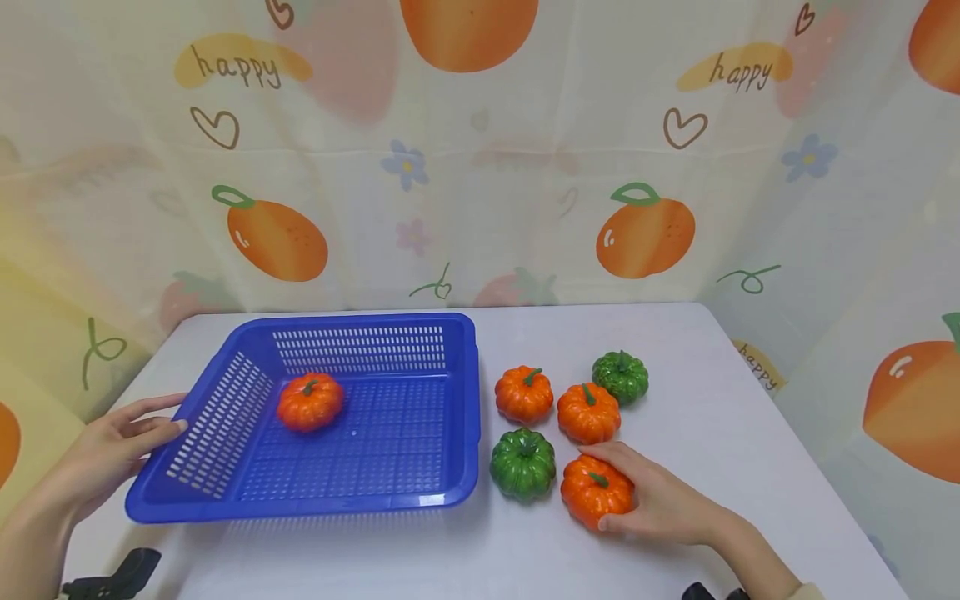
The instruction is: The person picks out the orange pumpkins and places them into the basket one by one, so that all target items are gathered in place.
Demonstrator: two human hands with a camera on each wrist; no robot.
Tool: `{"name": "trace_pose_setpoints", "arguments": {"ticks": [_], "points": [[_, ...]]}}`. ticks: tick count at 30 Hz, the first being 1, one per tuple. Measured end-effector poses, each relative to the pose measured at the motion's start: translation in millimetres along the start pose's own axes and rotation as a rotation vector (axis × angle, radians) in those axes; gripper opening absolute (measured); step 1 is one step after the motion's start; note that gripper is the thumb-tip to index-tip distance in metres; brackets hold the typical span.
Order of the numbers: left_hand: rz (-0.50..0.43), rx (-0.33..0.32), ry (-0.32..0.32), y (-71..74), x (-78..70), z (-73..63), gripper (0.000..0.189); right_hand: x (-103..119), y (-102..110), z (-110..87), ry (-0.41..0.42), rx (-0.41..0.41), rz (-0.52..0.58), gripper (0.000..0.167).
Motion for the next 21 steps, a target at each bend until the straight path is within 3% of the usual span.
{"name": "trace_pose_setpoints", "arguments": {"ticks": [21], "points": [[0.016,-0.009,0.007,-0.3,-1.0,-1.0,0.060,0.1,1.5,0.8,0.027,-0.031,0.009,0.072]]}}
Point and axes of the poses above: each hand's wrist, its own z-axis towards the middle knuckle, its own y-axis out of the back of the hand, x = y × z, the point moved 3 cm from there along z, towards the middle knuckle, and after that the axes turned 5 degrees about x, right-handed, at the moved point
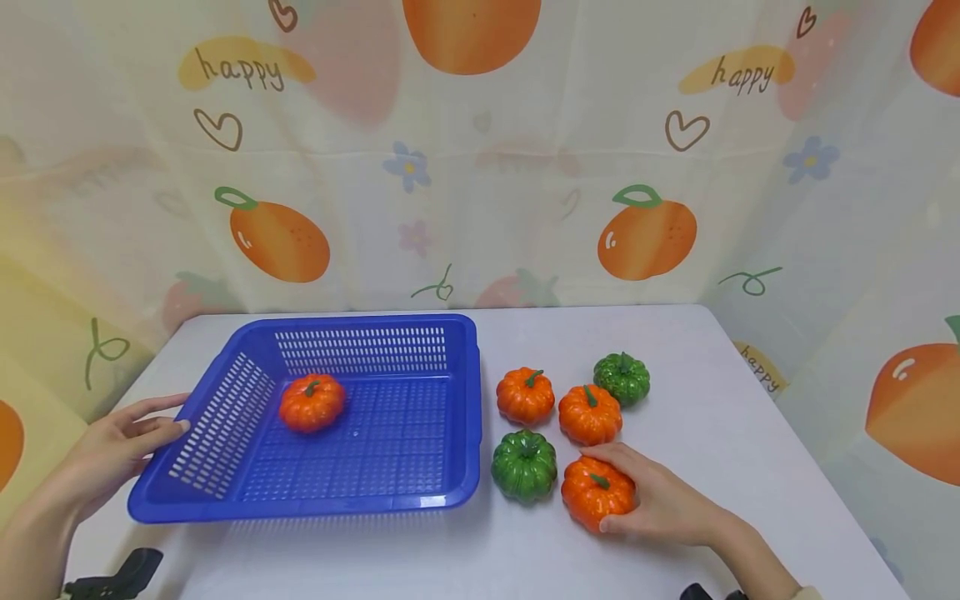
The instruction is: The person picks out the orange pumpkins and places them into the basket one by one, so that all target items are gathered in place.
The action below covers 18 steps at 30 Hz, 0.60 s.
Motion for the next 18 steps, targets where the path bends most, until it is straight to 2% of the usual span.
{"name": "trace_pose_setpoints", "arguments": {"ticks": [6,18], "points": [[0.002,0.004,0.006,-0.1,0.3,-0.3,0.061,2,4,2.8,0.025,-0.015,-0.018,0.074],[0.003,0.000,0.000,-0.2,-0.2,-0.2,0.062,10,14,6.1,0.002,-0.045,-0.057,0.073]]}}
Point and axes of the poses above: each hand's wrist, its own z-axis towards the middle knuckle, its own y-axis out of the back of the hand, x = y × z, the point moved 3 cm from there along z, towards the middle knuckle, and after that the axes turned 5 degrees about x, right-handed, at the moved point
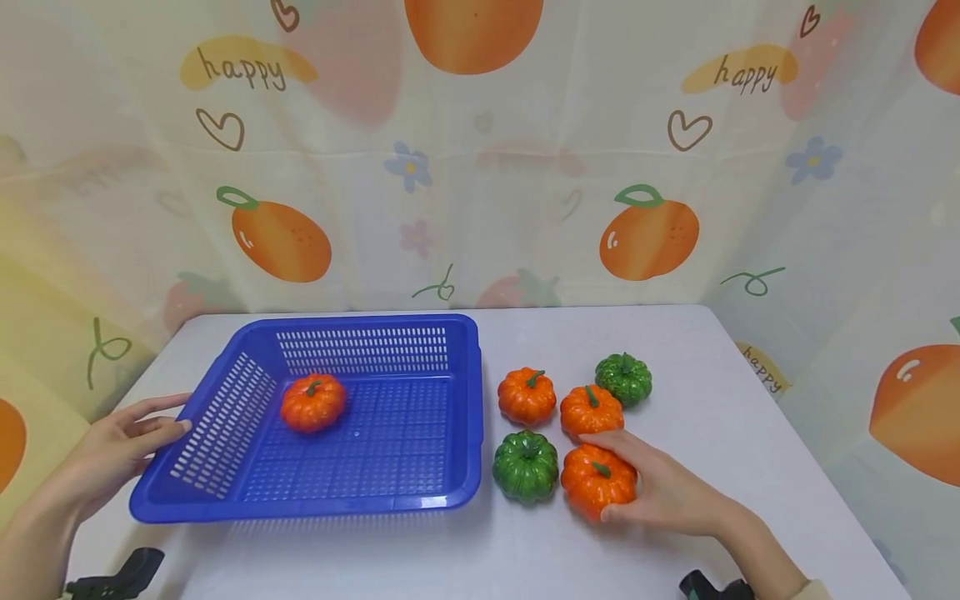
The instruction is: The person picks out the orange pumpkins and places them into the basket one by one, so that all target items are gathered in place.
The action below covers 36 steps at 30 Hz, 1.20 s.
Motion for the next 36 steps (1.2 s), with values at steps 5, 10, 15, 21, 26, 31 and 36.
{"name": "trace_pose_setpoints", "arguments": {"ticks": [5,10,15,21,26,31,36], "points": [[-0.002,-0.004,-0.011,0.3,0.4,0.4,0.060,2,5,1.8,0.008,-0.011,-0.012,0.076],[-0.001,0.001,-0.013,0.6,-0.2,0.0,0.060,3,10,5.0,0.033,-0.019,-0.025,0.075],[0.010,0.003,0.005,0.1,-0.6,-0.2,0.063,7,17,9.8,0.065,-0.023,-0.029,0.074],[0.012,0.003,0.014,-0.1,-0.1,-0.2,0.064,10,27,14.4,0.009,-0.026,-0.021,0.075],[0.009,0.008,0.014,0.4,-0.2,-0.2,0.064,12,35,19.5,0.019,-0.029,-0.010,0.074],[0.009,0.011,0.012,0.3,-0.5,-0.3,0.064,16,43,27.3,0.080,-0.049,0.001,0.074],[0.011,0.010,0.016,0.2,0.0,0.2,0.065,19,45,35.5,0.095,-0.041,0.029,0.072]]}}
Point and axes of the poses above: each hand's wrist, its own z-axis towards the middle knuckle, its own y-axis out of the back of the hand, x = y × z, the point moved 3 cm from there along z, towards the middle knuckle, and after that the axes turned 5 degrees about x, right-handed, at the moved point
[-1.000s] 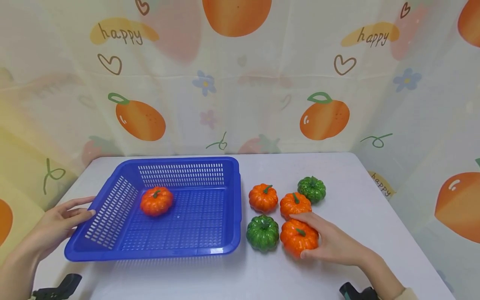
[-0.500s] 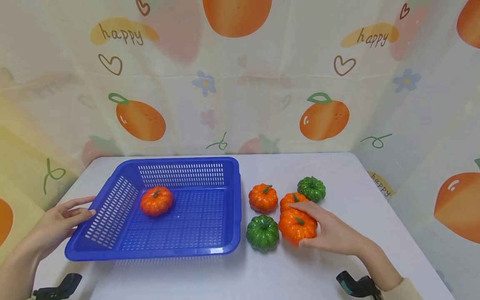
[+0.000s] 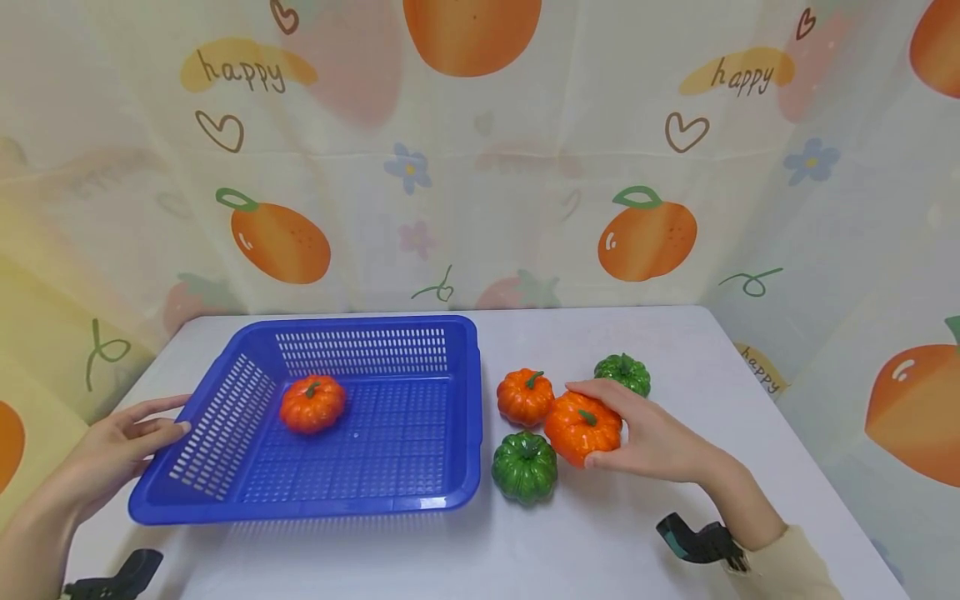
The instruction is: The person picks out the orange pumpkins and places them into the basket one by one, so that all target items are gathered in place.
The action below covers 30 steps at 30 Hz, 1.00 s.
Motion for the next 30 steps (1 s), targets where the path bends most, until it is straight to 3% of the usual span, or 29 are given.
{"name": "trace_pose_setpoints", "arguments": {"ticks": [30], "points": [[-0.029,0.011,-0.014,0.8,1.0,1.8,0.063,12,8,53.4,0.014,0.050,0.092,0.072]]}}
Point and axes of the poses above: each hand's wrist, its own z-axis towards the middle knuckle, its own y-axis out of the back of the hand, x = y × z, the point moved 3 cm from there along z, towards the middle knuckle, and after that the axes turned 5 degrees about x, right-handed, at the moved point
